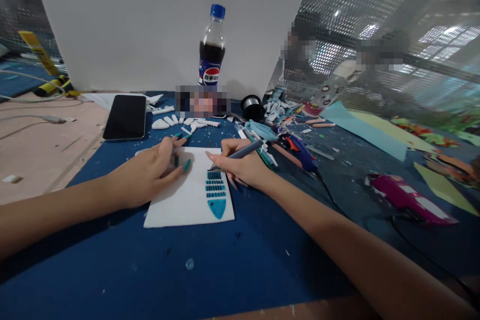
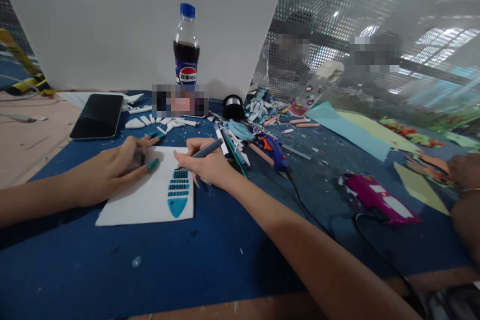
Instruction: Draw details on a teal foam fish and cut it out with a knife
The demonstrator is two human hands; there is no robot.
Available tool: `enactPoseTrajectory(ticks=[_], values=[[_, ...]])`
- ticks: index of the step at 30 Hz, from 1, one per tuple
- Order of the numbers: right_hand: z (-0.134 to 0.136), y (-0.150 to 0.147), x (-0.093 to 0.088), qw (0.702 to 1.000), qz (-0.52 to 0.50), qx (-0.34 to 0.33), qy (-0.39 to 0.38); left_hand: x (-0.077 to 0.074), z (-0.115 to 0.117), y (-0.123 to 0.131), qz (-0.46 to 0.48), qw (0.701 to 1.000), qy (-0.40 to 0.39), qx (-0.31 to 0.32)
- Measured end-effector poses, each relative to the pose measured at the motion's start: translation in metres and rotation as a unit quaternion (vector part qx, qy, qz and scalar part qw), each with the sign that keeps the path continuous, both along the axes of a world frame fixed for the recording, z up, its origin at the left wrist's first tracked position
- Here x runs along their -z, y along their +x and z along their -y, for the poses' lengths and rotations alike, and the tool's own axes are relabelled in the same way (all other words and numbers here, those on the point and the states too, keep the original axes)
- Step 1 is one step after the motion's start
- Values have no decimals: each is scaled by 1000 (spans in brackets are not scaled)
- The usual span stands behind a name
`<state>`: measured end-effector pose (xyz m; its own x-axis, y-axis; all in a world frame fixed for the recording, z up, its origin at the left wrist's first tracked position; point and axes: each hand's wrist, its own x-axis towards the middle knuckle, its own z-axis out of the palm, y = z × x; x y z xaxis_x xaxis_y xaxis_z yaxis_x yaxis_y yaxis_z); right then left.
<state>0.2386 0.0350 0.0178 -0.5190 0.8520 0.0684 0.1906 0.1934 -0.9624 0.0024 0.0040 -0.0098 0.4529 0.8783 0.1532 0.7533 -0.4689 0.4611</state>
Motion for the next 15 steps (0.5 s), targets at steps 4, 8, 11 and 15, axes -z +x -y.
enactPoseTrajectory(ticks=[4,8,11,15], values=[[-1,1,1,1000,-2,-1,0,-1,0,0,-1,1000,1,1],[0,2,0,1000,14,8,-1,0,0,-1,1,1000,-1,-2],[0,2,-1,1000,15,11,-1,0,0,-1,3,1000,-4,-2],[0,4,-1,1000,15,19,-8,0,-1,-1,0,1000,-7,-2]])
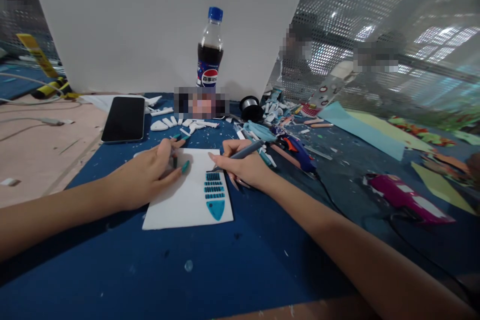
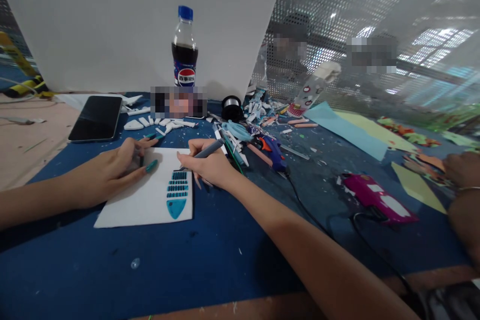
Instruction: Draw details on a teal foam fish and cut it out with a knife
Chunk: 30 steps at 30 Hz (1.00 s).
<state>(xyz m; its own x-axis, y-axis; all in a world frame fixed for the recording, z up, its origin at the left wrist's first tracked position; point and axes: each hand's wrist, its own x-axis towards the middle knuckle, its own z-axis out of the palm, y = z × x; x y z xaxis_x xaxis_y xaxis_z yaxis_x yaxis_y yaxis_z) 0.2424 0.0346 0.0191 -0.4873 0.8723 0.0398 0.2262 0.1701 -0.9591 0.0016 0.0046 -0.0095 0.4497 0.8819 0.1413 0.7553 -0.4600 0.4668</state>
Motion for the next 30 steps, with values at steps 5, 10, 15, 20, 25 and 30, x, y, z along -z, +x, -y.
enactPoseTrajectory(ticks=[5,10,15,20,25,30], values=[[0,2,-1,1000,3,1,-10,2,0,-2,12,1000,1,1],[0,3,0,1000,-9,3,-2,1,0,-2,10,1000,-5,-5],[-1,5,0,1000,5,7,0,2,0,-2,9,1000,3,-3],[-2,5,0,1000,5,20,6,4,-1,-3,8,1000,10,0],[-4,5,3,999,15,32,38,4,0,-3,7,1000,2,3],[-6,5,5,998,20,29,60,3,1,-3,16,1000,1,1]])
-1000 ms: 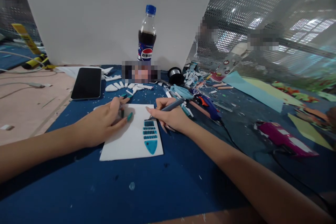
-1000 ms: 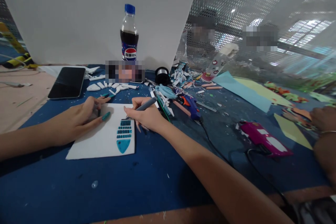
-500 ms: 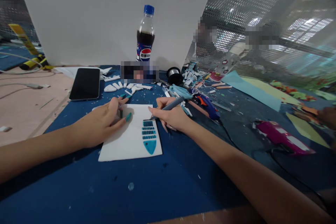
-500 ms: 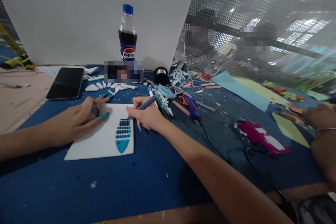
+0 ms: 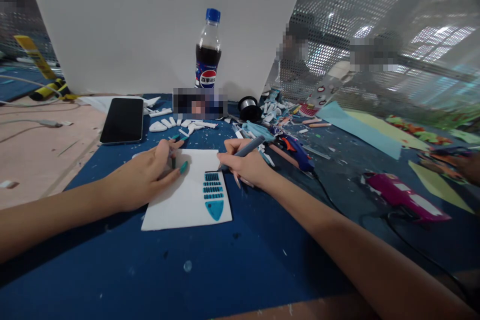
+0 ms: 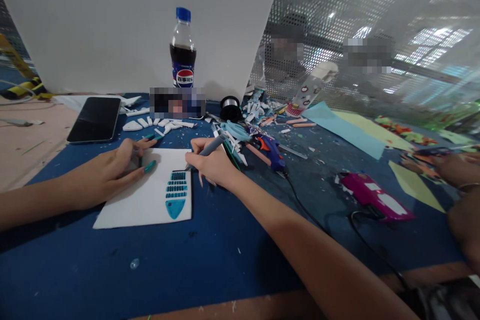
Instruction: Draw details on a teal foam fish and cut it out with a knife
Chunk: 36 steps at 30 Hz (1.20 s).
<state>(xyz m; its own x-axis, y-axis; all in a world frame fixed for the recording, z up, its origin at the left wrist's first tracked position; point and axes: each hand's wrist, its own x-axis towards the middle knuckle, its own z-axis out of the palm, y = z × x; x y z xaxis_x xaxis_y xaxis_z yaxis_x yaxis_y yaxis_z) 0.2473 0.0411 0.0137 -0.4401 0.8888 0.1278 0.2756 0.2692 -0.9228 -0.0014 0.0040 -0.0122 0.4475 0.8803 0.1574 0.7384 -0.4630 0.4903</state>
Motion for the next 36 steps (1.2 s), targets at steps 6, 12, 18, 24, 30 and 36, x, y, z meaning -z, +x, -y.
enactPoseTrajectory(ticks=[6,12,18,24,30,36], values=[[1,1,2,998,-54,-7,-22,1,0,0,0,1000,0,-9],[2,-2,4,983,-165,-9,-74,-5,0,4,-15,1000,12,7],[-11,-12,10,976,-202,-6,-78,-13,1,10,-43,999,-9,12],[-16,-18,11,973,-213,28,-82,-6,-1,6,-10,1000,5,12],[-8,-21,7,976,-194,5,-98,-8,-1,6,-11,1000,-2,17],[-2,-20,7,985,-155,-46,-68,-11,0,7,-28,1000,3,14]])
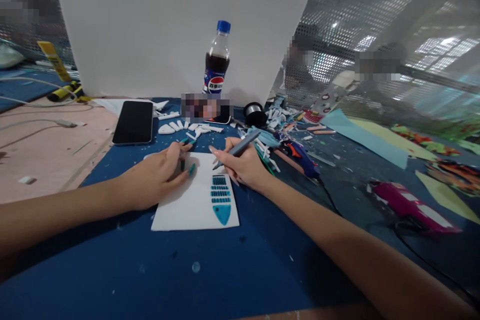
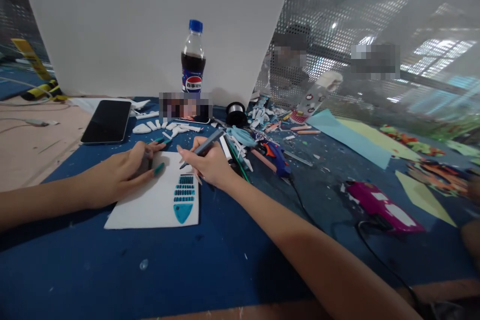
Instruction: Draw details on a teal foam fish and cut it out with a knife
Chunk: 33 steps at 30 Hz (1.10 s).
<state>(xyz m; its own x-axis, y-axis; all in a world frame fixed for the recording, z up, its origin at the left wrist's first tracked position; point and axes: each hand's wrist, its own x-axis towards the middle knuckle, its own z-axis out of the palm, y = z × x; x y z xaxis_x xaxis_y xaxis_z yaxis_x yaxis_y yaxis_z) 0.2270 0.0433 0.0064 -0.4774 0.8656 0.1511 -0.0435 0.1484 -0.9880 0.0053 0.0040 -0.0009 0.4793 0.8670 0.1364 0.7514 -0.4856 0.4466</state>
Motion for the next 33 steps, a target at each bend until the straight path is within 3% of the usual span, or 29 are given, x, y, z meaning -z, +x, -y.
enactPoseTrajectory(ticks=[7,33], values=[[-4,2,4,998,33,-20,43,0,-1,-2,-8,1000,12,2],[-5,0,5,997,62,-25,40,0,0,0,5,1000,6,2]])
